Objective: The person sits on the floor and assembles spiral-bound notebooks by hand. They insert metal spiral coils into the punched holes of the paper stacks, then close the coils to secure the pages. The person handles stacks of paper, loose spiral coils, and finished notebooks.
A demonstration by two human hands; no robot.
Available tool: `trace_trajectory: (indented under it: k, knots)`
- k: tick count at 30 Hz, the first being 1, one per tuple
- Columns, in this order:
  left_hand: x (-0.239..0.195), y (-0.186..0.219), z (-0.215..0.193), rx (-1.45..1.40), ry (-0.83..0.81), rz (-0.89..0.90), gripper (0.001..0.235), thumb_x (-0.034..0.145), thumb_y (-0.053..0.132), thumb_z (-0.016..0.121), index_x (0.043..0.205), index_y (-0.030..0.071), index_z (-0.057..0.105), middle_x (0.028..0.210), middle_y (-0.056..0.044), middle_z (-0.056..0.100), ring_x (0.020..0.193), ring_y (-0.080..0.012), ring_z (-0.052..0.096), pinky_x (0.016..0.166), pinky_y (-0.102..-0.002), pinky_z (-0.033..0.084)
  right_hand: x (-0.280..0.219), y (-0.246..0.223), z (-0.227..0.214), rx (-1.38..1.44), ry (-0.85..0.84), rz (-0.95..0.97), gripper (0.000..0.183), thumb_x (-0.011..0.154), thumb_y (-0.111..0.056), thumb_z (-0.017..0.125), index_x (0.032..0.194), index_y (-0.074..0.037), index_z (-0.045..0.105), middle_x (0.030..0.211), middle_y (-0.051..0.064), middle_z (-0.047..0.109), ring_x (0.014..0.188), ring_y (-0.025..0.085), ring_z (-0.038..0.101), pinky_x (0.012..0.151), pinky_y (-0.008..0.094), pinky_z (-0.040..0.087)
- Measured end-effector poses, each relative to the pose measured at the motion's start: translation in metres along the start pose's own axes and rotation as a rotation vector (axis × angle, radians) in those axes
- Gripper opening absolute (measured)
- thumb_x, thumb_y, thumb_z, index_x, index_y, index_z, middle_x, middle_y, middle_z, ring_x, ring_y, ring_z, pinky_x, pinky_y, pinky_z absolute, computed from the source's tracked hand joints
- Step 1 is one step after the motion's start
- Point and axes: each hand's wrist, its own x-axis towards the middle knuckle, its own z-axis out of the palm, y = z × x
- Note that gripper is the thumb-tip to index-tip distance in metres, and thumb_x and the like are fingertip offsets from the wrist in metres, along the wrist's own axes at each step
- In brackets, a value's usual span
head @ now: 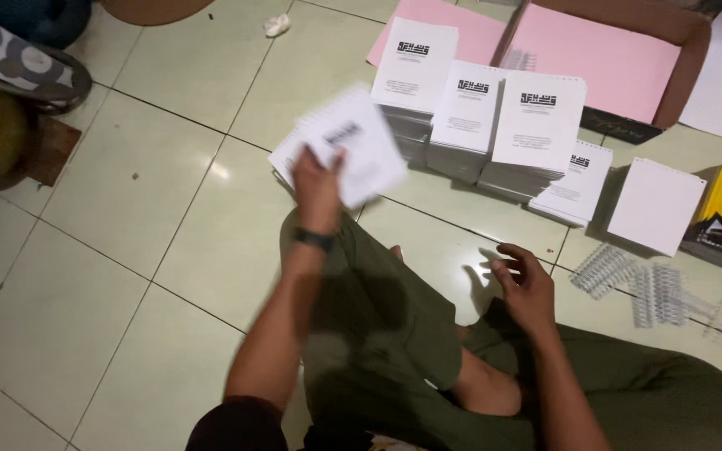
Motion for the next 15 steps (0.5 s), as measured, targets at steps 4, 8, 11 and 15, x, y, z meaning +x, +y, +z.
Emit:
trace_trajectory:
  k: [4, 8, 11, 15]
  knots:
    - [0.088, -0.059, -0.037, 0.065, 0.171, 0.018, 0.031, 0.078, 0.009, 0.087, 0.104, 0.000, 0.074, 0.086, -0.015, 0.073, 0.082, -0.0214, 0.069, 0.074, -0.038, 0.054, 0.001, -0.013, 0.005, -0.017, 0.024, 0.030, 0.037, 0.100, -0.017, 0.072, 0.134, -0.004, 0.065, 0.132, 0.020, 0.068, 0.112, 0.039, 0.070, 0.093, 0.048, 0.055]
    - [0.137, -0.139, -0.053, -0.041, 0.203, -0.353, 0.032, 0.076, 0.014, 0.086, 0.094, -0.007, 0.070, 0.073, -0.017, 0.061, 0.055, -0.0270, 0.061, 0.045, -0.040, 0.047, 0.001, -0.017, 0.008, 0.015, 0.016, 0.044, 0.041, 0.102, -0.016, 0.069, 0.136, 0.005, 0.060, 0.133, 0.031, 0.063, 0.112, 0.048, 0.067, 0.091, 0.053, 0.056]
    - [0.134, -0.142, -0.049, -0.078, 0.255, -0.437, 0.031, 0.073, 0.009, 0.087, 0.090, -0.009, 0.069, 0.074, -0.020, 0.061, 0.054, -0.0307, 0.062, 0.042, -0.041, 0.048, 0.001, -0.013, 0.007, -0.042, 0.011, 0.068, 0.041, 0.102, -0.019, 0.070, 0.135, 0.002, 0.062, 0.133, 0.029, 0.064, 0.114, 0.047, 0.067, 0.093, 0.053, 0.056]
    - [0.128, -0.160, -0.047, -0.082, 0.330, -0.496, 0.045, 0.070, 0.007, 0.090, 0.104, -0.012, 0.067, 0.087, -0.026, 0.065, 0.069, -0.0352, 0.070, 0.049, -0.048, 0.055, 0.001, -0.009, 0.006, -0.072, 0.005, 0.079, 0.040, 0.101, -0.023, 0.071, 0.134, -0.001, 0.064, 0.133, 0.026, 0.066, 0.113, 0.044, 0.069, 0.094, 0.052, 0.056]
